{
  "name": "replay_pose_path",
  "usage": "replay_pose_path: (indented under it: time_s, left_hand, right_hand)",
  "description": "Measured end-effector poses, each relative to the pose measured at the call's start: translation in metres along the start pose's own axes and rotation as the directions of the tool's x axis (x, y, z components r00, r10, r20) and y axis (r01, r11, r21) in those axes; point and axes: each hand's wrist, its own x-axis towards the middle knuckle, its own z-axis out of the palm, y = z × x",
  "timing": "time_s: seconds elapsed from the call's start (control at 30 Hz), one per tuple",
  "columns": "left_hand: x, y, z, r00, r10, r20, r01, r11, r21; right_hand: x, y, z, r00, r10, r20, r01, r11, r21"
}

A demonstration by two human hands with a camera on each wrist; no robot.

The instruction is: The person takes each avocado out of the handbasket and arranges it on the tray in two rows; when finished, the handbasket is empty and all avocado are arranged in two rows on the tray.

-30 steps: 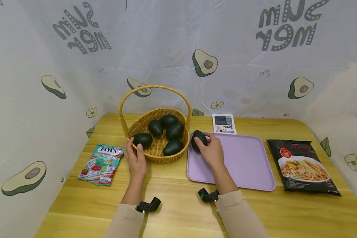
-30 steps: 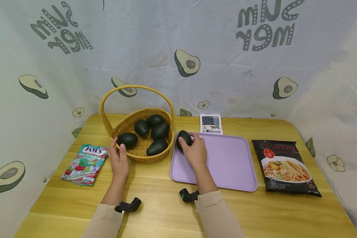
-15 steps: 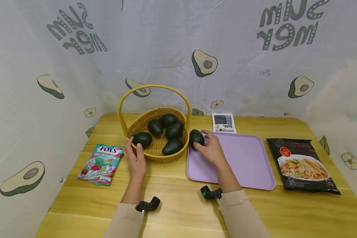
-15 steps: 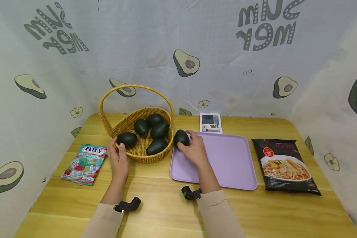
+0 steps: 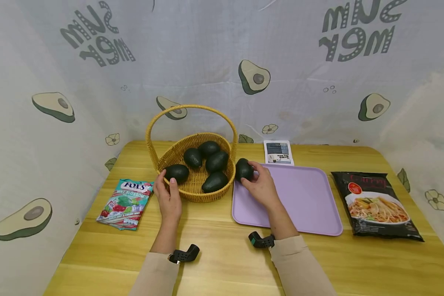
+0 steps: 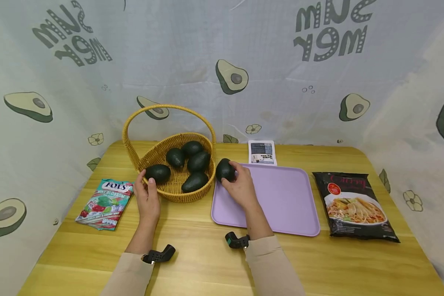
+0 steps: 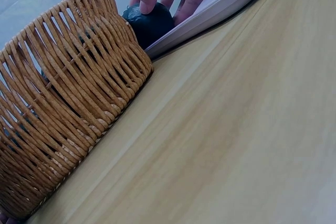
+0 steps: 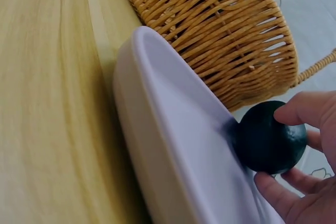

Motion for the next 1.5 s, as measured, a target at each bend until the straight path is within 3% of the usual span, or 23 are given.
replay_pose_path:
  time_s: [0.83,1.23,1.5]
  left_hand:
    - [-0.001,0.001,0.002,1.000,-0.011,0.015,0.011,1.000,0.002]
    - [-0.002,0.003,0.000,0.999,-0.035,0.013,0.035,0.999,0.005]
    - [-0.001,0.003,-0.001,0.999,-0.033,0.013,0.033,0.999,0.001]
  right_hand:
    - [-0.002,-0.003,-0.010,1.000,0.019,-0.022,-0.019,1.000,-0.013]
    - [-0.017,-0.036,-0.027,0.988,-0.148,-0.039,0.149,0.989,0.018]
    - [-0.029,-0.058,-0.022,0.955,-0.288,0.071,0.285,0.957,0.048]
